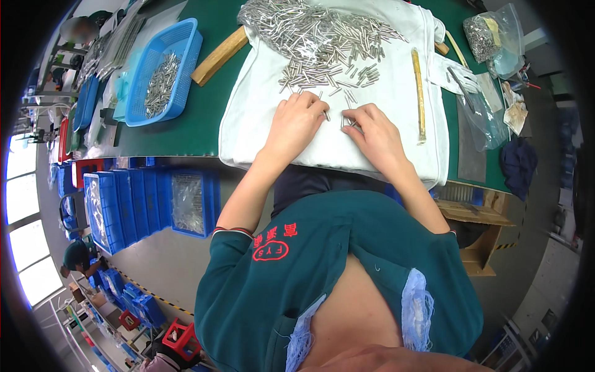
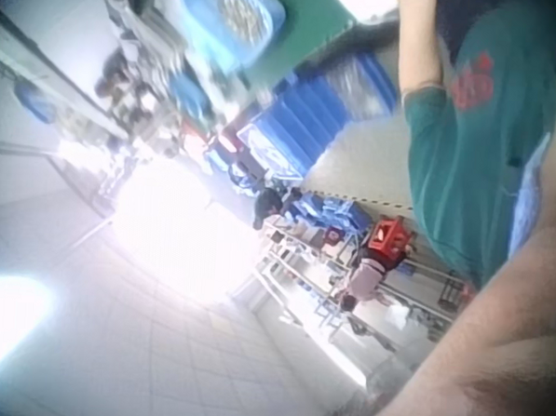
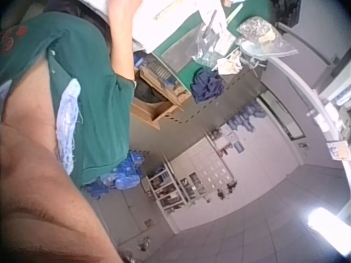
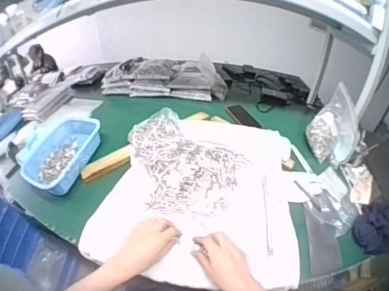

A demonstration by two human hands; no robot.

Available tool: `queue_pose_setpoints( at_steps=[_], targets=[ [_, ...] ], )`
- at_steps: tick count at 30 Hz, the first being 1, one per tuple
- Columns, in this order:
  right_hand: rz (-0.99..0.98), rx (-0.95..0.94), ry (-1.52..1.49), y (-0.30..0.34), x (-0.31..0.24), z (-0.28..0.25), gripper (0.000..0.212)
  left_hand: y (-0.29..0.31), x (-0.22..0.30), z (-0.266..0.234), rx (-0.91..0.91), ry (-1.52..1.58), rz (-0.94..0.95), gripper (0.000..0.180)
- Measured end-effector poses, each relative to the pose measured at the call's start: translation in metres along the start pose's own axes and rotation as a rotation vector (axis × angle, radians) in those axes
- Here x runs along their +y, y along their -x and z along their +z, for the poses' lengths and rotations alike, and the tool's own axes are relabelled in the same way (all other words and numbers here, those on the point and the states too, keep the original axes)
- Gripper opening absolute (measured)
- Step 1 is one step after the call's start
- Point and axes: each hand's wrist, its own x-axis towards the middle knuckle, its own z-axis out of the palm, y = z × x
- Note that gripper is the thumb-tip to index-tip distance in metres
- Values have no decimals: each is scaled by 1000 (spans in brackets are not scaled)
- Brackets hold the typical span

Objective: Picking up small metal pins and arranging them in rows on a soft surface.

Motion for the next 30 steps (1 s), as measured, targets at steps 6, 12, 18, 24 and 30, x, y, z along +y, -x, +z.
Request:
queue_pose_setpoints(
  at_steps=[6, 12, 18, 24, 30],
  targets=[
    [-17, -118, -144, -9, -4, -3, 29, 1, 5, 4, -28, 67, 39, 22],
    [-60, -106, -50, -11, 0, -1, 32, -2, 4, -1, -42, -16, 50, 15],
    [-24, -133, -70, -7, -3, -1, 33, 6, 11, 4, -15, -33, -63, 14],
    [-39, -58, -11, -6, -7, 6, 33, -11, 7, 6, 95, -26, -143, 15],
    [-31, -54, 28, -5, -6, 7, 33, -10, 3, 7, -6, -153, -259, 14]
  ],
)
